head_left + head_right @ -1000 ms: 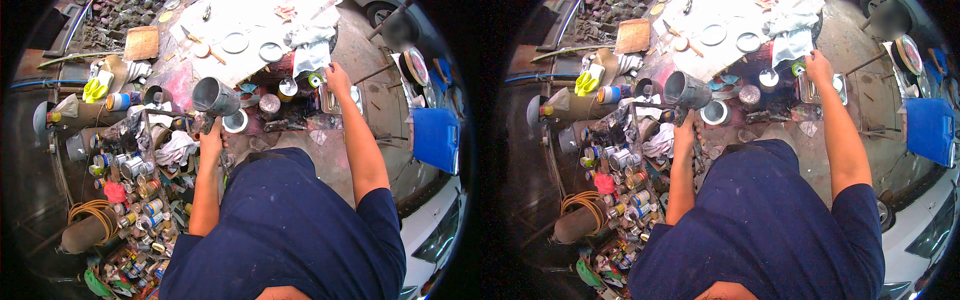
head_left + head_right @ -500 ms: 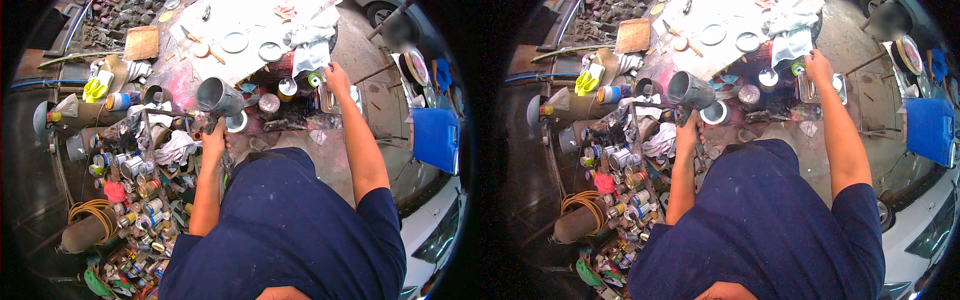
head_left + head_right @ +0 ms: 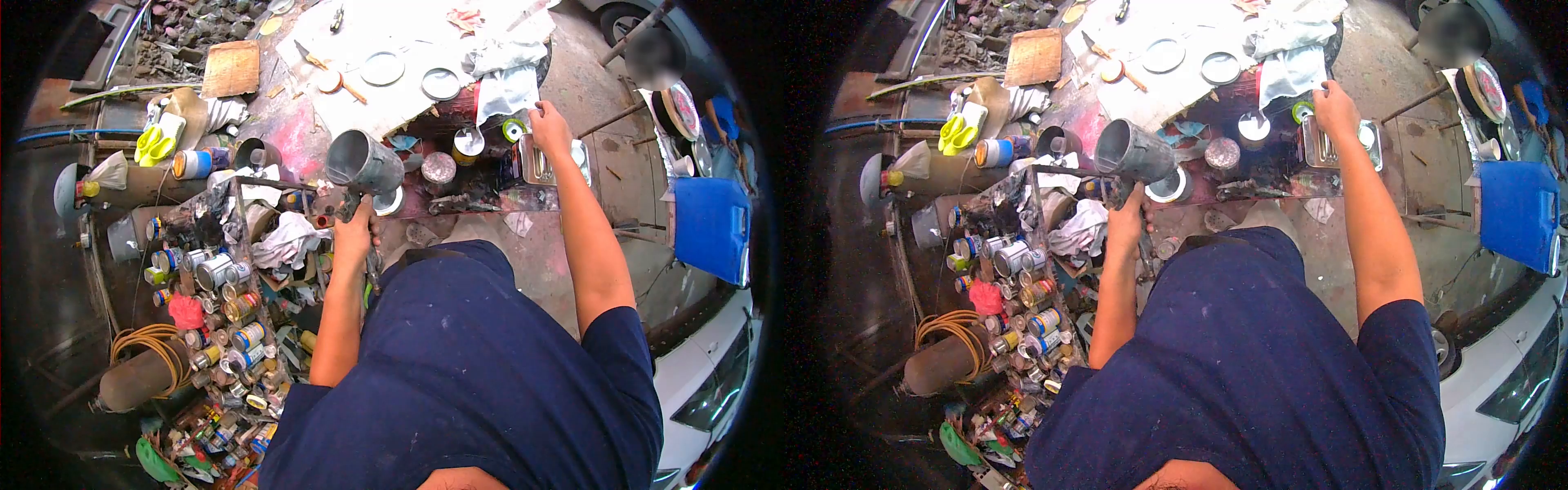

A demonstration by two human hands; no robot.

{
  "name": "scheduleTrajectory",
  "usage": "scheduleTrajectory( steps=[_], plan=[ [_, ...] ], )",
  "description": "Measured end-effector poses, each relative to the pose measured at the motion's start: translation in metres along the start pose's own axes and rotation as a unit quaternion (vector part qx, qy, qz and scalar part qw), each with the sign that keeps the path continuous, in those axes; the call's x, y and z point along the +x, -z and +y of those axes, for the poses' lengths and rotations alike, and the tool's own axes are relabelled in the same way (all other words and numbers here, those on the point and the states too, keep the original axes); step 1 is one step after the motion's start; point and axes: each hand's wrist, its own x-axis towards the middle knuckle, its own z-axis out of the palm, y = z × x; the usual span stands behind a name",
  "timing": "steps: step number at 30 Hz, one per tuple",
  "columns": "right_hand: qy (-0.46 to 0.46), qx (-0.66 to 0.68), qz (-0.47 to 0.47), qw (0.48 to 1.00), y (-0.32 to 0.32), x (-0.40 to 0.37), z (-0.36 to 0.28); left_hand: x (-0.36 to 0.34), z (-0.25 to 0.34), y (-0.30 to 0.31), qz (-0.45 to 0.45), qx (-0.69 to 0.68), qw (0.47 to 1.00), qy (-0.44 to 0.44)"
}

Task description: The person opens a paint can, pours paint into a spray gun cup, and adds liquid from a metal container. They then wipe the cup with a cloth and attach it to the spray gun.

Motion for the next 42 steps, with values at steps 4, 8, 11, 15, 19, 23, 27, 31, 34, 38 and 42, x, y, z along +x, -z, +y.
scheduleTrajectory(
  steps=[4,8,11,15,19,23,27,31,34,38,42],
  plan=[
    [-0.004,-0.006,-0.005,1.000,0.001,0.000,-0.001,-0.004,0.000,-0.001,0.006,0.006,1.000,0.022],
    [-0.007,-0.005,-0.015,1.000,0.003,-0.001,-0.003,-0.004,-0.010,0.001,0.000,-0.022,1.000,0.005],
    [-0.010,-0.006,-0.021,1.000,0.005,-0.002,-0.005,-0.008,-0.010,0.004,-0.010,-0.008,1.000,-0.001],
    [-0.004,-0.002,-0.017,1.000,0.003,-0.001,-0.002,-0.008,-0.016,0.010,-0.005,0.008,1.000,0.003],
    [-0.003,0.002,-0.019,1.000,0.003,-0.001,-0.002,-0.006,-0.023,0.020,0.000,0.010,0.999,0.034],
    [-0.002,0.000,-0.017,1.000,0.004,-0.001,-0.003,-0.007,-0.025,0.024,0.024,0.023,0.999,0.026],
    [-0.003,0.008,-0.017,1.000,0.003,-0.001,-0.003,-0.005,-0.027,0.030,0.041,0.034,0.998,0.030],
    [-0.006,0.002,-0.016,1.000,0.002,-0.001,-0.002,-0.005,-0.024,0.030,0.040,0.030,0.999,0.015],
    [-0.003,0.000,-0.016,1.000,0.003,0.000,-0.002,-0.002,-0.021,0.030,0.040,0.030,0.999,0.005],
    [-0.008,0.001,-0.021,1.000,0.004,-0.001,-0.003,-0.003,-0.010,0.025,0.042,0.029,0.999,-0.006],
    [-0.010,-0.004,-0.020,1.000,0.005,-0.001,-0.004,-0.003,-0.004,0.022,0.048,0.030,0.998,-0.020]
  ],
)
